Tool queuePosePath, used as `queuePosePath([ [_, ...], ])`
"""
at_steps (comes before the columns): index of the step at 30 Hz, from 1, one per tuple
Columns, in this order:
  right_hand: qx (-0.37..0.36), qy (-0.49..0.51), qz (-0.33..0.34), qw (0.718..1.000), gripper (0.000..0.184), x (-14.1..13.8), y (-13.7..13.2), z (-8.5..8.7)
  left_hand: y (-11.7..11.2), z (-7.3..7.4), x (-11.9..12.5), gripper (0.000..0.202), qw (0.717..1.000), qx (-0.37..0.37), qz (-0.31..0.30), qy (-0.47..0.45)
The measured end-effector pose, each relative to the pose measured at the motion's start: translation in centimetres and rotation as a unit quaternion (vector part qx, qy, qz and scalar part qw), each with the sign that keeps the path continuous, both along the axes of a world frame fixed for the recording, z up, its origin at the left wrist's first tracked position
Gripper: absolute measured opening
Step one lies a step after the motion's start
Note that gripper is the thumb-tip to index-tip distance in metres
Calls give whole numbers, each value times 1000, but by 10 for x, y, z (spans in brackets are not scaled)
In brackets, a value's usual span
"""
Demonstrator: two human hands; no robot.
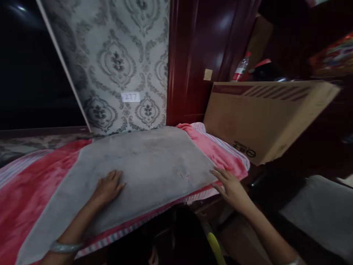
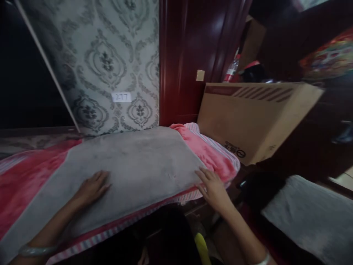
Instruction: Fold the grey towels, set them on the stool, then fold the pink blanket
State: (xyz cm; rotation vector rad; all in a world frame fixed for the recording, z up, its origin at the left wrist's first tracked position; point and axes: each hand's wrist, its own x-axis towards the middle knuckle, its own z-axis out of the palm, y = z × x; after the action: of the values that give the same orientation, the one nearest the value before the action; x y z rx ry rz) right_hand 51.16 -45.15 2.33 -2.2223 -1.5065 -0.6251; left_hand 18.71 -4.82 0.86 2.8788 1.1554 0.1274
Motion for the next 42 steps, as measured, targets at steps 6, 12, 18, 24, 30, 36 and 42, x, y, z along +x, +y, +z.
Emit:
queuePosePath([
  [6,-15,35,68,997,47,-11,121,-32,-16,-8,-65,64,991,25,124,50],
  [12,-127,62,-13,990,51,-6,159,-82,-26,-22,-73,59,988,41,147,14],
  [18,-119,67,-19,990,58,4,154,-117,-26,-24,-78,56,989,23,147,-20],
  [24,-39,122,69,989,61,33,145,-124,-20,-22,-114,53,960,53,275,16],
  [30,39,128,-109,985,65,99,93,-121,-7,-17,-156,54,949,82,303,5],
  [36,-72,128,-288,946,65,128,63,-105,16,-9,-164,56,937,12,342,-73],
  [42,-121,172,-264,941,53,142,63,-79,24,4,-163,50,915,-77,394,-49],
])
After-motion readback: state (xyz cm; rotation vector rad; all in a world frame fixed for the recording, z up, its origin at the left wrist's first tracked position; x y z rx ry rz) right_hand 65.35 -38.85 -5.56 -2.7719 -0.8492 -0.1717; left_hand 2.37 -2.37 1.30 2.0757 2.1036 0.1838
